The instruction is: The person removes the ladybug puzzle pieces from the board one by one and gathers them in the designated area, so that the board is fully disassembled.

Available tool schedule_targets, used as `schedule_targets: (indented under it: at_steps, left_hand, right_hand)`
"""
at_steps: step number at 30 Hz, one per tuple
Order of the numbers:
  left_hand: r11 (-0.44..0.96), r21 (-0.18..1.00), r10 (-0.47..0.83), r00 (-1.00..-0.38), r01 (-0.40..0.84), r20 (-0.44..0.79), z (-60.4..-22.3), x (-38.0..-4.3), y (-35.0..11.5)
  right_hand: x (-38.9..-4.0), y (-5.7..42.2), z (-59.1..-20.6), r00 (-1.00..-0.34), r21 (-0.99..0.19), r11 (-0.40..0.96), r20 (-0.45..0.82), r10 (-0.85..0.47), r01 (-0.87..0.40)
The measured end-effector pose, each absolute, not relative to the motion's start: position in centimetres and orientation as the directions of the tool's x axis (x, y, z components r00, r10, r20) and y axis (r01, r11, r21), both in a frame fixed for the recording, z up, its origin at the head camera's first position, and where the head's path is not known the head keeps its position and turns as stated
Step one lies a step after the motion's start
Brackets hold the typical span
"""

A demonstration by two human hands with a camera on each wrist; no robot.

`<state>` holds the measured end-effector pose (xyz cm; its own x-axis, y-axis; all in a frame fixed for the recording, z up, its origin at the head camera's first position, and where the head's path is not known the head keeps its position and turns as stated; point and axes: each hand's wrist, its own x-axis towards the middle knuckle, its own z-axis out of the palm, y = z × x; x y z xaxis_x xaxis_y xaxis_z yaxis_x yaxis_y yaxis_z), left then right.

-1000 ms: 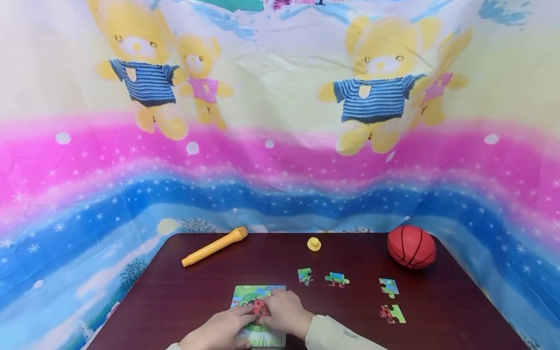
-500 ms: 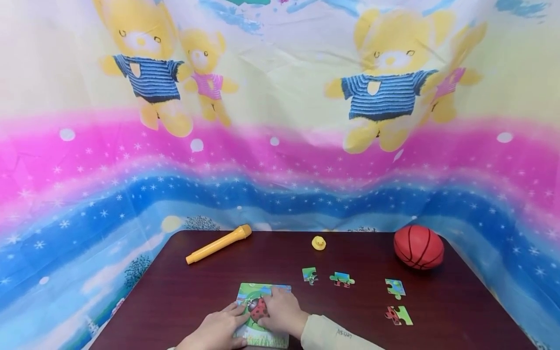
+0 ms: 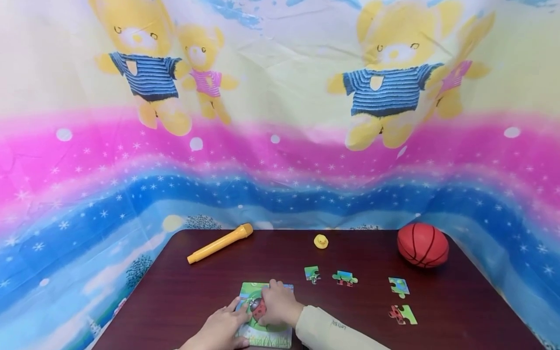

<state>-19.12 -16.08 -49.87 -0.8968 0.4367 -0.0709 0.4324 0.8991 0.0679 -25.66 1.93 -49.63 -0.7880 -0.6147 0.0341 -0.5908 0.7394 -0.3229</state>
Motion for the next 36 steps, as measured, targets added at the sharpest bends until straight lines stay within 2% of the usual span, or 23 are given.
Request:
schedule_targets:
  at_steps: [7,11,17,23,26,30,34,36]
  left_hand:
    - [0.904,0.054,0.426,-0.902,0.423,-0.064,-50.0,-19.1,-15.8]
    - [0.910,0.056,0.414,-0.907,0.411,-0.075,-50.2,-18.9,-15.8]
    - [0.907,0.042,0.421,-0.905,0.419,-0.067,-49.9,-18.6,-15.8]
    - [0.855,-0.083,0.511,-0.859,0.513,-0.044,-50.3,-18.1,-15.5]
    - [0.846,-0.066,0.523,-0.848,0.528,-0.081,-50.5,-18.0,-15.4]
    - [0.860,0.000,0.507,-0.852,0.511,-0.130,-50.5,-18.1,-15.2]
    - [0.865,0.025,0.499,-0.853,0.501,-0.151,-50.4,-18.1,-15.2]
    - [0.867,0.026,0.495,-0.854,0.498,-0.157,-50.3,-18.1,-15.3]
  right_hand:
    - [-25.9,1.6,-48.8,-0.805,-0.365,0.747,0.010,-0.593,-0.555]
    - [-25.8,1.7,-49.0,-0.819,-0.411,0.736,0.046,-0.572,-0.537]
    - [-25.9,1.8,-49.7,-0.814,-0.410,0.721,0.105,-0.572,-0.559]
    - [-26.1,1.9,-50.0,-0.812,-0.433,0.712,0.090,-0.577,-0.553]
    - [-26.1,1.9,-50.0,-0.807,-0.454,0.693,0.108,-0.581,-0.560]
    - [-26.3,2.0,-50.0,-0.810,-0.549,0.638,0.132,-0.571,-0.540]
    - [-26.7,2.2,-49.7,-0.824,-0.708,0.548,0.084,-0.561,-0.445]
    - [-27.1,2.2,-49.4,-0.826,-0.749,0.517,0.071,-0.559,-0.415]
